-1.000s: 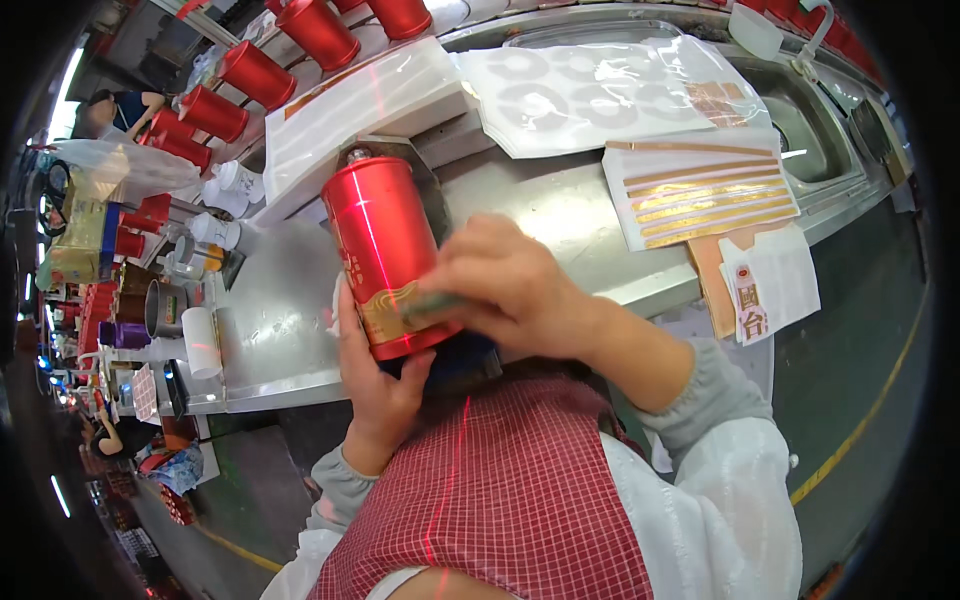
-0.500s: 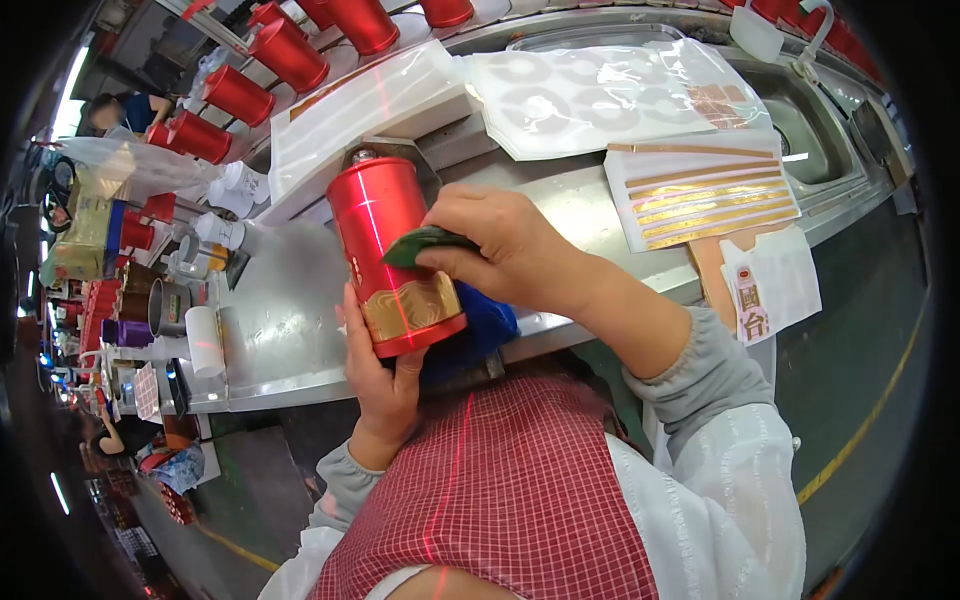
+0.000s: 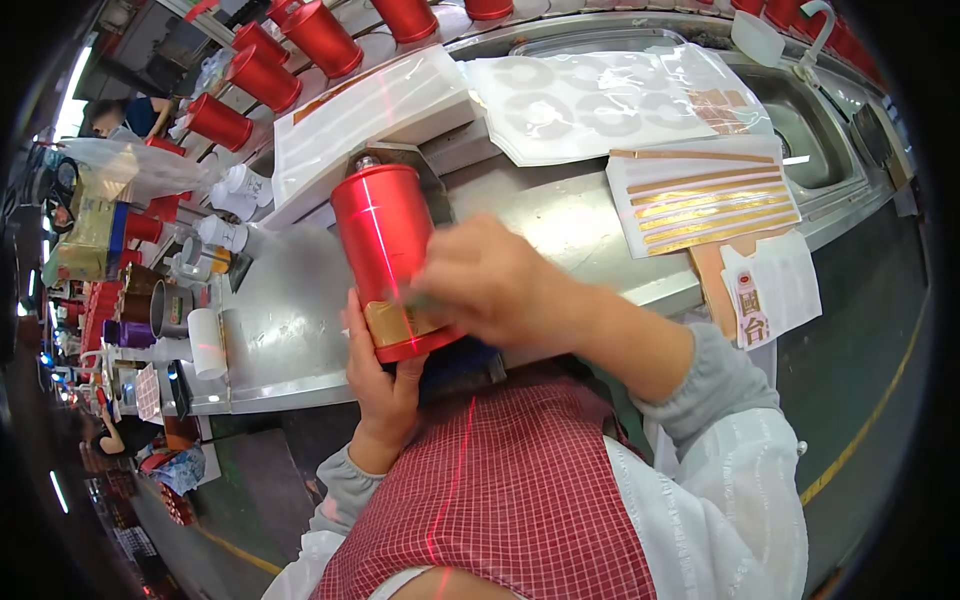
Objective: The person applies gold decorative labels to red cylindrical metal cans. They use a green sponge to rub the labels onto the can surface, then use a small wooden stick to smooth the edges and ensure adhesion. The person handles the cans one at a time, rotating them to apply the labels precisely.
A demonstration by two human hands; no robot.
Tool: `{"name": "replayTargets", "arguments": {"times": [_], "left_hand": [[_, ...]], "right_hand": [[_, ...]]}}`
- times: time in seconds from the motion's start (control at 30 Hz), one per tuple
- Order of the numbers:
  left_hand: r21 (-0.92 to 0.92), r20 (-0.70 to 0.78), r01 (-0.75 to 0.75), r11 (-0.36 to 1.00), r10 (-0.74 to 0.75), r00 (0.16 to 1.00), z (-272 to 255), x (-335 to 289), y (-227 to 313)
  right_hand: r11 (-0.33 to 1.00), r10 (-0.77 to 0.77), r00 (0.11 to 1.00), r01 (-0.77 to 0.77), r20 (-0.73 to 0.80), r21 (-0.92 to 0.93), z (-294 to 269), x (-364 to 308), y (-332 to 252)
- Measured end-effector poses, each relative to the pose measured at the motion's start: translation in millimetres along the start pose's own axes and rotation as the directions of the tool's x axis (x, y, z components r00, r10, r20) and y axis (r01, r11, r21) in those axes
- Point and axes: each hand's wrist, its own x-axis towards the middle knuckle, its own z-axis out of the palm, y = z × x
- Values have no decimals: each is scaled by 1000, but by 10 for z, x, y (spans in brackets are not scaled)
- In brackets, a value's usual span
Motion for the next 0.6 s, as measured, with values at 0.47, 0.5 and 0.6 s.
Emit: {"name": "replayTargets", "arguments": {"times": [0.47,0.5,0.6], "left_hand": [[-47,11,-38,998,38,999,-13,40,13],[-83,4,-24,996,24,1000,-1,29,22],[-134,-24,-18,991,15,1000,18,47,31]], "right_hand": [[980,41,999,-45,25,193,-26,-21,-32],[954,-15,995,-15,98,299,-25,-53,-150],[970,230,973,-227,-28,88,-13,-18,177]]}}
